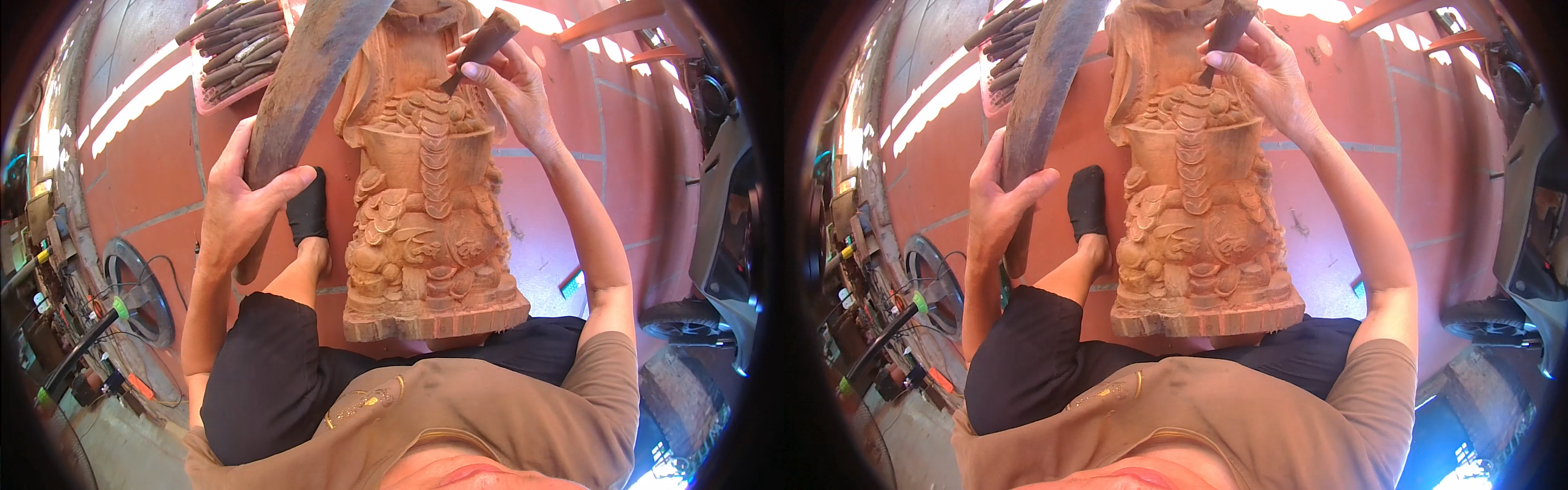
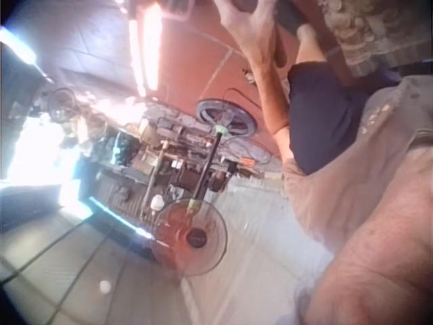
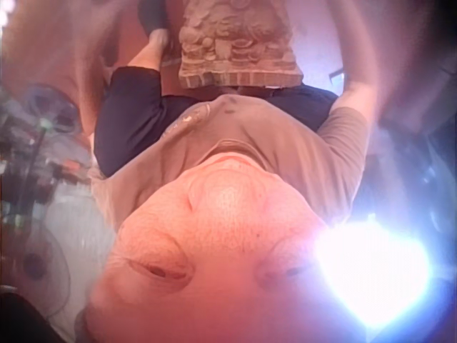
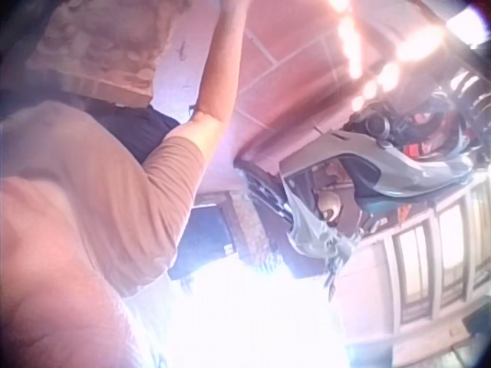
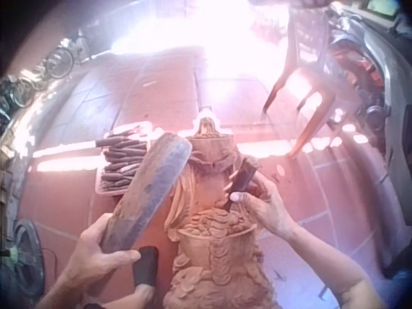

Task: The person carves a wooden sculpture using a chisel and mallet, striking the chisel to shape the wood. The person occasionally switches chisels from a nearby container to refine different areas of the sculpture.

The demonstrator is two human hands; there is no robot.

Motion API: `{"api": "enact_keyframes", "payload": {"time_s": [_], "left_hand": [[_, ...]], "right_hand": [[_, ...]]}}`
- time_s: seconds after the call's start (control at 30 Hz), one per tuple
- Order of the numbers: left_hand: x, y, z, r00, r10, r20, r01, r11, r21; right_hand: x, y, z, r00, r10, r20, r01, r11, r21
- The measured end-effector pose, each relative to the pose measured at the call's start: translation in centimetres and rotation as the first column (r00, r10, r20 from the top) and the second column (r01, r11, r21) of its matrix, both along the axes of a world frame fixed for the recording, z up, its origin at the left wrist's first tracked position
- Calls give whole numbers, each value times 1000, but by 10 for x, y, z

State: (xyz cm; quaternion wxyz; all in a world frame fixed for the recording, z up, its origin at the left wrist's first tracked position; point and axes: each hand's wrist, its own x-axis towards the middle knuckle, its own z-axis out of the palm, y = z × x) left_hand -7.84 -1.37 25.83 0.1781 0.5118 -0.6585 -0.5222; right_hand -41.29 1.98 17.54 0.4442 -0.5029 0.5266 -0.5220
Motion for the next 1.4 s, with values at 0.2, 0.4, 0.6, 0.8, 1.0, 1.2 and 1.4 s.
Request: {"api": "enact_keyframes", "payload": {"time_s": [0.2, 0.4, 0.6, 0.8, 1.0, 1.2, 1.4], "left_hand": [[-7, 2, -13, 1000, -10, 0, 9, 999, -41], [-18, 1, -11, 999, -28, 37, 32, 994, -107], [-22, 5, -9, 1000, -5, 22, 7, 995, -98], [-17, 6, -10, 1000, -8, -29, 5, 996, -89], [-13, 1, -7, 992, 13, -125, -24, 996, -84], [-9, 2, -1, 992, 54, -111, -60, 997, -49], [1, 6, -13, 992, 76, -104, -83, 995, -63]], "right_hand": [[-1, -7, -6, 994, 72, 81, -74, 997, 21], [12, -9, -14, 995, 95, -38, -95, 995, -8], [17, -16, -24, 978, 72, -196, -67, 997, 32], [30, -21, -6, 882, 88, -462, -77, 996, 44], [33, -27, -8, 875, 64, -480, -88, 996, -29], [19, -32, -17, 963, 158, -220, -130, 982, 137], [15, -34, -5, 986, 82, 147, -98, 989, 108]]}}
